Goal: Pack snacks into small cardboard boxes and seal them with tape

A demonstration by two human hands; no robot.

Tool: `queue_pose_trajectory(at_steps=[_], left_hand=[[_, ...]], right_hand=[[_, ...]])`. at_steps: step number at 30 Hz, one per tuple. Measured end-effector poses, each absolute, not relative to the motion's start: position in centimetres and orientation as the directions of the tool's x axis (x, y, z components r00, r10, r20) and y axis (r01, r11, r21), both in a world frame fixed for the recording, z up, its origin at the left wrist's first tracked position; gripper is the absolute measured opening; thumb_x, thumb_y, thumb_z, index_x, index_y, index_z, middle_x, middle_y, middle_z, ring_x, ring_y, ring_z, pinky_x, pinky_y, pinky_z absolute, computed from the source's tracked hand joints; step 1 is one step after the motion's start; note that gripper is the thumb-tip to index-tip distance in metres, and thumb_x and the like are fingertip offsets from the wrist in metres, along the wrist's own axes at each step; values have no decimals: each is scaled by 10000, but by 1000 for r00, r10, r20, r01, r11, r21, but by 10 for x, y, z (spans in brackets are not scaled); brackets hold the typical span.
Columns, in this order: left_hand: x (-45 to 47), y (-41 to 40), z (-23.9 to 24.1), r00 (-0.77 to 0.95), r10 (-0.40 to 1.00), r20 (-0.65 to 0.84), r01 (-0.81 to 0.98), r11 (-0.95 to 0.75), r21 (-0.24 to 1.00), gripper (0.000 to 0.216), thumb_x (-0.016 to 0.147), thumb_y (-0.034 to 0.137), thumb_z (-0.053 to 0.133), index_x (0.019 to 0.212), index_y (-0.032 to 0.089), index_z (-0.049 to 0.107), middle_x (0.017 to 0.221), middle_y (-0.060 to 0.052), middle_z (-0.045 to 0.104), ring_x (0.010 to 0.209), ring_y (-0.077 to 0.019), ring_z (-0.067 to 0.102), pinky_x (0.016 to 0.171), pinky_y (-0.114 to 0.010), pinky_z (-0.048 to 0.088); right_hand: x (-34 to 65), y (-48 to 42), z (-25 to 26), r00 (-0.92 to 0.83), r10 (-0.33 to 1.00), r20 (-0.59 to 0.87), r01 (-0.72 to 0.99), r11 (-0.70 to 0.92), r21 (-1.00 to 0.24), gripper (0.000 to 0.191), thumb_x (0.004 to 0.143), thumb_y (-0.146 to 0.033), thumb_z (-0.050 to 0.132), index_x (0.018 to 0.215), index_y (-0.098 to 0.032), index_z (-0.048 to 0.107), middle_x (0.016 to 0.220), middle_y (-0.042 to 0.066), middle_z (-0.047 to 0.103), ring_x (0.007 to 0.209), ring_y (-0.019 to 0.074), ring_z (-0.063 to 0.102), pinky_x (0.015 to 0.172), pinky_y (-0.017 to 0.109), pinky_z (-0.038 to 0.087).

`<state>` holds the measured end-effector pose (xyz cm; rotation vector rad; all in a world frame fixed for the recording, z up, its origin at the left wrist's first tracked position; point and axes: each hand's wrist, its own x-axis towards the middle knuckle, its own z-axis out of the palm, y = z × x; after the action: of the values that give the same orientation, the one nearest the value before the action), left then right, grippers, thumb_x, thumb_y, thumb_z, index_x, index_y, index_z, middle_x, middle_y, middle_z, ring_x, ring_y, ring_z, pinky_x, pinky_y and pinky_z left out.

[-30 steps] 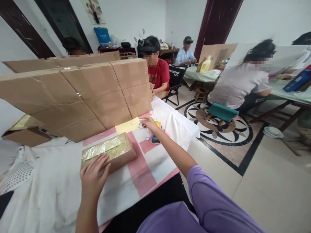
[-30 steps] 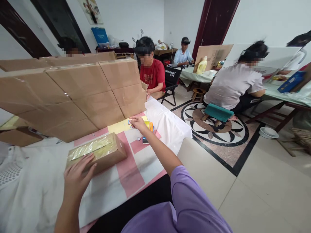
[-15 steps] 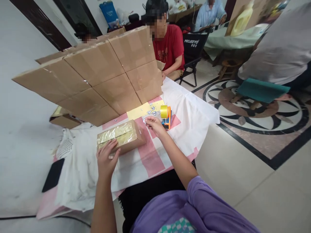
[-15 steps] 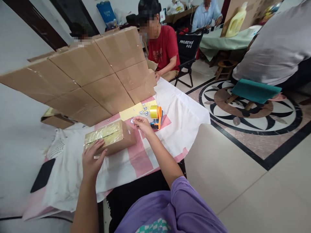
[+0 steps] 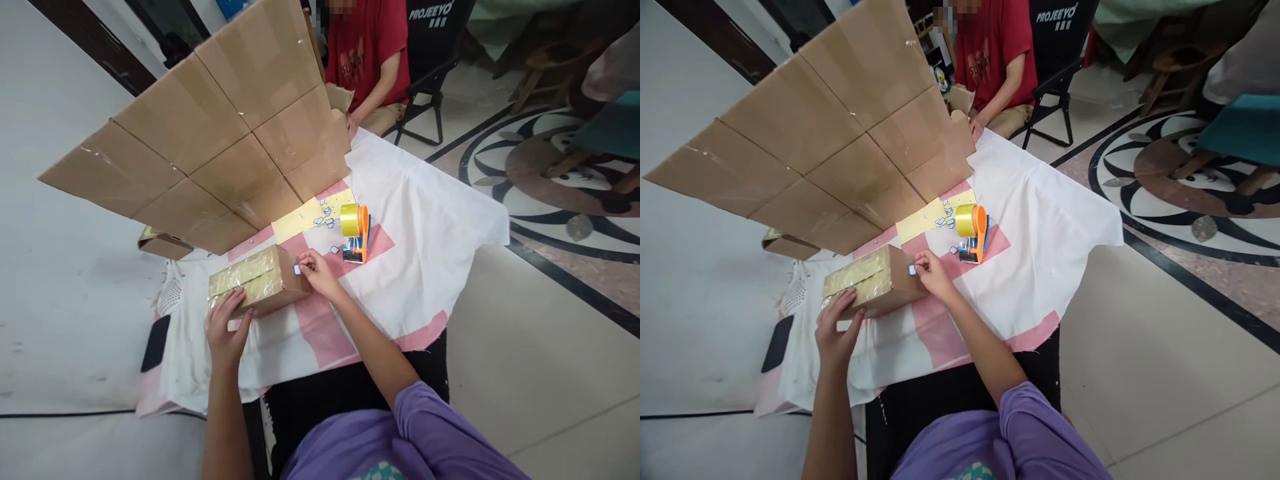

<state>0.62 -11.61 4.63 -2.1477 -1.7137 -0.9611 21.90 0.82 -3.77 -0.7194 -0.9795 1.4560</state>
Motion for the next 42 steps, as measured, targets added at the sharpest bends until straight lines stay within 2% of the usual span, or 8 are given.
queue_pose_trajectory(at_steps=[8, 12, 20, 29, 35, 39, 42], left_hand=[[7, -111, 46, 99, 785, 611, 937, -280, 209, 325, 884, 267, 720, 1203, 229, 672, 1274, -116, 721, 1277, -296, 626, 1135, -510, 398], [8, -111, 46, 89, 783, 616, 943, -265, 201, 319, 888, 281, 713, 1199, 231, 670, 1266, -109, 725, 1275, -292, 627, 1136, -510, 401], [9, -113, 47, 78, 804, 590, 953, -235, 194, 308, 910, 318, 674, 1207, 239, 655, 1281, -102, 715, 1292, -294, 612, 1142, -520, 393], [7, -113, 44, 83, 796, 600, 952, -241, 188, 312, 903, 289, 682, 1209, 237, 657, 1273, -103, 721, 1288, -297, 616, 1134, -505, 394], [6, -111, 44, 97, 791, 604, 949, -255, 182, 329, 902, 294, 681, 1225, 241, 647, 1282, -109, 716, 1282, -297, 621, 1126, -504, 403], [4, -109, 43, 124, 781, 613, 949, -274, 157, 328, 912, 303, 667, 1235, 251, 638, 1269, -106, 722, 1272, -300, 627, 1102, -499, 418], [3, -107, 43, 139, 771, 621, 948, -286, 143, 328, 918, 301, 659, 1241, 252, 633, 1264, -108, 724, 1263, -306, 632, 1083, -496, 427]], right_hand=[[217, 3, -38, -51, 982, 182, -302, 159, -940, 138, 805, -201, 577, 934, -239, 549, 775, -40, 639, 718, 155, 621, 687, 265, 456], [216, 1, -37, -31, 985, 172, -289, 156, -944, 145, 801, -204, 596, 933, -243, 551, 774, -42, 628, 673, 149, 590, 658, 262, 439], [216, 0, -35, -22, 987, 157, -263, 146, -954, 126, 812, -205, 593, 918, -254, 545, 814, -28, 617, 715, 157, 594, 699, 272, 450], [214, -1, -37, -17, 985, 173, -275, 161, -948, 135, 835, -230, 612, 952, -254, 549, 812, -32, 617, 698, 149, 575, 712, 272, 448], [210, 0, -38, -11, 989, 146, -286, 137, -948, 134, 831, -243, 618, 948, -251, 554, 810, -26, 613, 741, 166, 592, 730, 280, 465], [215, -1, -34, 125, 979, 159, -142, 176, -974, 239, 783, -242, 682, 1002, -240, 587, 981, 34, 617, 942, 221, 606, 869, 345, 487], [217, -5, -30, 133, 970, 202, -62, 211, -975, 97, 810, -219, 652, 906, -227, 660, 1020, 64, 591, 970, 237, 605, 912, 375, 488]])
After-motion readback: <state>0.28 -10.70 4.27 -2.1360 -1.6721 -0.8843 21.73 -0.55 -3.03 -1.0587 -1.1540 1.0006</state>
